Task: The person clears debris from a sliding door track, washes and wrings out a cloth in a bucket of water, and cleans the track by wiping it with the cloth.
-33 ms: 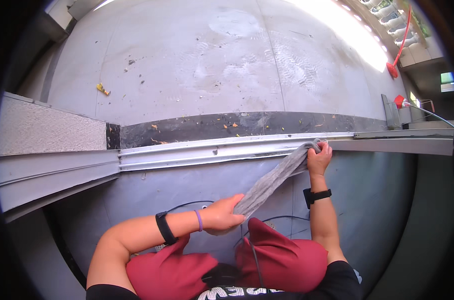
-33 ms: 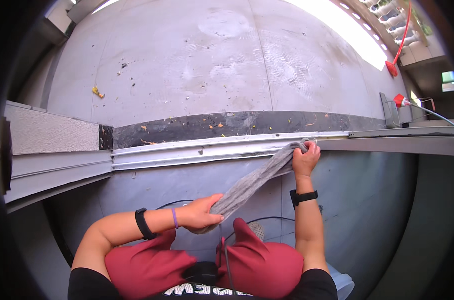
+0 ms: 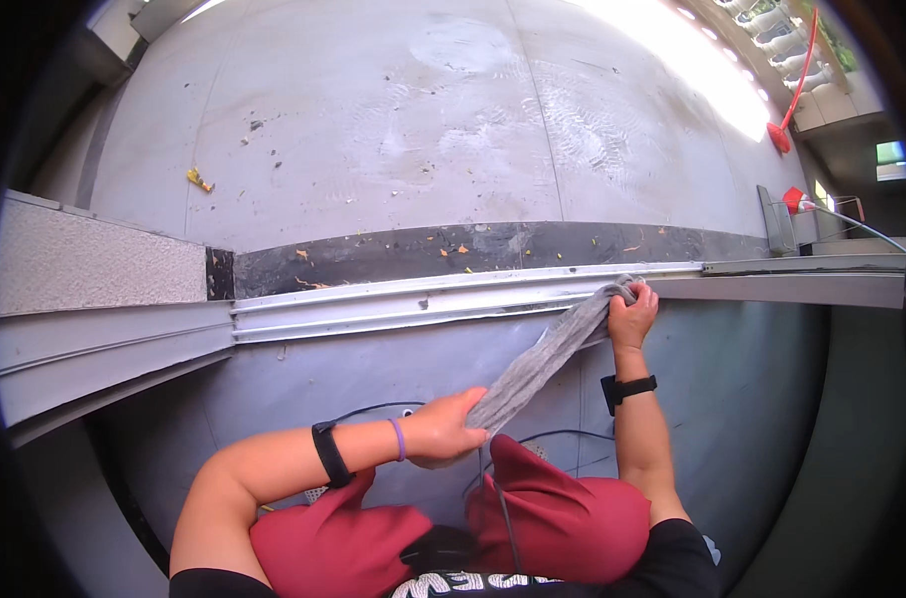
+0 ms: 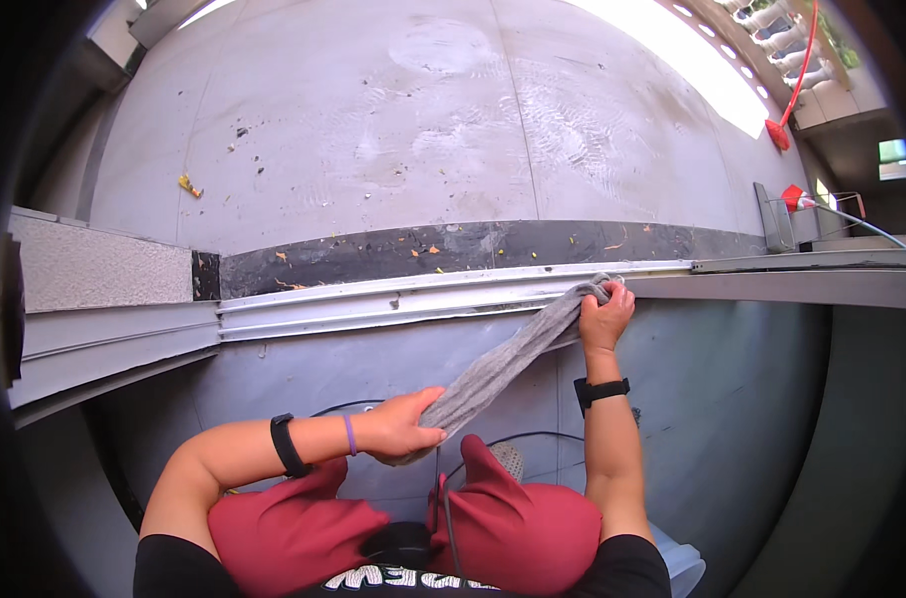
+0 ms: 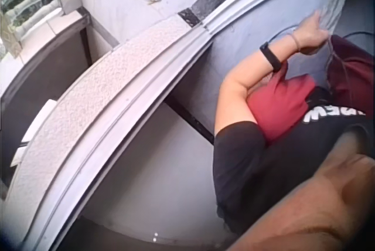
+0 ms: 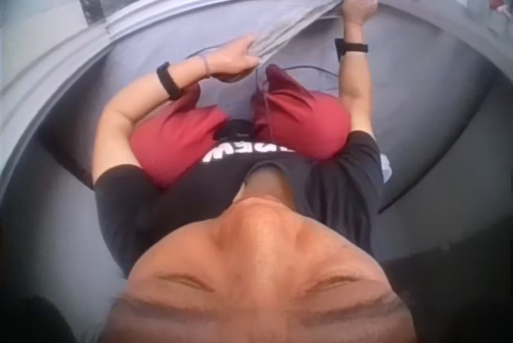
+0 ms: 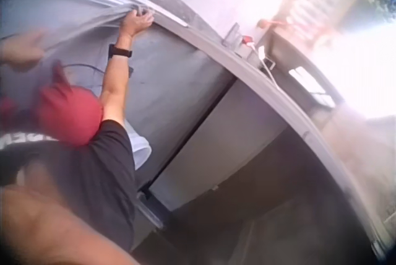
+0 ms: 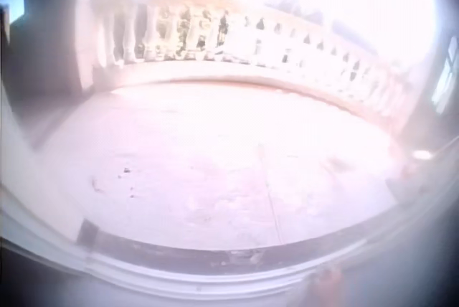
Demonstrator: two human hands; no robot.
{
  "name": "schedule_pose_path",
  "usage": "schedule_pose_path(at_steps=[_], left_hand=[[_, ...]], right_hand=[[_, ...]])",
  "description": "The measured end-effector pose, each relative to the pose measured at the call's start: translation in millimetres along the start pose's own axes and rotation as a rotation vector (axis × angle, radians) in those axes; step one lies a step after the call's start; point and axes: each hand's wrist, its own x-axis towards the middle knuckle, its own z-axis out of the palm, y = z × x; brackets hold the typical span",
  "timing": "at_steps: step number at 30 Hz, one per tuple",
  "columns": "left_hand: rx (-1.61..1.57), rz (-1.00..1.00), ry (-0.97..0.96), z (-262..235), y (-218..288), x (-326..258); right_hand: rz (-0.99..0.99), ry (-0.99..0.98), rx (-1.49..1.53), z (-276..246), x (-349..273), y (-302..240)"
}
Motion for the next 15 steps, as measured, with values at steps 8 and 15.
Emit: schedule_pose_path(at_steps=[8,15], left_hand=[[0.279,0.04,0.016,3.8,17.6,48.2],[0.207,0.042,-0.083,8.6,22.5,39.2]], right_hand=[[-0.006,0.051,-0.056,-1.1,17.8,29.8],[0.023,0.096,0.098,-42.9,15.4,25.4]])
